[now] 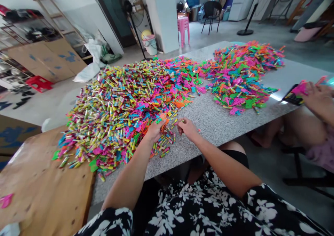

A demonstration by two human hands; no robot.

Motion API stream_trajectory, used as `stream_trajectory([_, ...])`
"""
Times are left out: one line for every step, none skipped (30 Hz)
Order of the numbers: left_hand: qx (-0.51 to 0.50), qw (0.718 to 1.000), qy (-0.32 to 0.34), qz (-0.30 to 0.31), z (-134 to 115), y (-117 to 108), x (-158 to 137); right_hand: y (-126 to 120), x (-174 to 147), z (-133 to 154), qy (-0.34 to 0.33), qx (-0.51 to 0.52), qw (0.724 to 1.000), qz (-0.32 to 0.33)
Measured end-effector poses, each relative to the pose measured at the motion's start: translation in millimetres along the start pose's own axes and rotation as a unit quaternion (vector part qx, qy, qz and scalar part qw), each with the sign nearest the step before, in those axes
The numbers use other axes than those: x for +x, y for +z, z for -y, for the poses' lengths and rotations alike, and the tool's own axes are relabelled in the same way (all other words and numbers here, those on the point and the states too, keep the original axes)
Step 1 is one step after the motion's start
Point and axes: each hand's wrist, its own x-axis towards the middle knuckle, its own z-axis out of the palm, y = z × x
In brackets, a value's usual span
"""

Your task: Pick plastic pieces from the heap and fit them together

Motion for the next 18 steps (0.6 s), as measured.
stream_trajectory([-0.004, 1.0, 0.009, 0.006, 0.5, 0.9, -1.6, 1.0, -1.7, 3.0, -0.01, 0.069, 0.998, 0.006])
stream_trajectory([-0.005, 1.0, 0.015, 0.015, 1.0, 2.3, -3.2, 2.0, -3.6, 6.2, -0.021, 0.118, 0.993, 0.013])
stream_trajectory([-0.004, 1.0, 0.021, 0.022, 1.4, 3.9, -4.7, 2.9, -5.4, 9.6, -0.031, 0.148, 0.988, 0.018])
stream_trajectory([-0.001, 0.999, 0.028, 0.027, 1.7, 5.6, -6.1, 3.6, -7.1, 13.0, -0.041, 0.162, 0.986, 0.021])
stream_trajectory([0.002, 0.999, 0.036, 0.029, 1.8, 7.4, -7.2, 3.9, -8.4, 16.3, -0.051, 0.165, 0.985, 0.023])
stream_trajectory([0.006, 0.999, 0.042, 0.03, 1.8, 9.1, -8.1, 3.8, -9.5, 19.2, -0.061, 0.162, 0.985, 0.023])
stream_trajectory([0.008, 0.998, 0.047, 0.029, 1.7, 10.4, -8.7, 3.4, -10.1, 21.8, -0.071, 0.157, 0.985, 0.022])
stream_trajectory([0.009, 0.998, 0.05, 0.023, 1.4, 11.6, -9.2, 2.6, -10.4, 23.8, -0.081, 0.15, 0.985, 0.018])
stream_trajectory([0.006, 0.998, 0.052, 0.015, 0.9, 12.4, -9.6, 1.7, -10.4, 25.2, -0.088, 0.144, 0.986, 0.013])
stream_trajectory([0.002, 0.999, 0.052, 0.007, 0.4, 13.1, -9.9, 0.7, -10.1, 26.0, -0.094, 0.139, 0.986, 0.008])
stream_trajectory([-0.002, 0.999, 0.051, 0.001, -0.3, 13.7, -10.3, -0.3, -9.7, 26.5, -0.099, 0.135, 0.986, 0.001])
stream_trajectory([-0.007, 0.999, 0.051, -0.001, -1.2, 14.3, -11.0, -1.2, -9.3, 26.6, -0.104, 0.132, 0.986, -0.004])
stream_trajectory([-0.011, 0.999, 0.05, 0.002, -2.1, 14.9, -11.8, -2.0, -9.1, 26.6, -0.109, 0.131, 0.985, -0.006])
stream_trajectory([-0.014, 0.999, 0.048, 0.008, -3.1, 15.6, -12.9, -2.8, -9.1, 26.5, -0.115, 0.129, 0.985, -0.005])
stream_trajectory([-0.017, 0.999, 0.047, 0.013, -4.0, 16.2, -14.1, -3.7, -9.5, 26.5, -0.122, 0.127, 0.984, -0.001])
stream_trajectory([-0.02, 0.999, 0.045, 0.017, -5.0, 16.9, -15.4, -4.6, -10.1, 26.6, -0.128, 0.122, 0.984, 0.005])
stream_trajectory([-0.023, 0.999, 0.044, 0.018, -5.8, 17.5, -16.6, -5.6, -11.1, 26.8, -0.133, 0.113, 0.985, 0.012])
stream_trajectory([-0.025, 0.999, 0.044, 0.019, -6.3, 18.0, -17.7, -6.6, -12.2, 27.2, -0.138, 0.104, 0.985, 0.018])
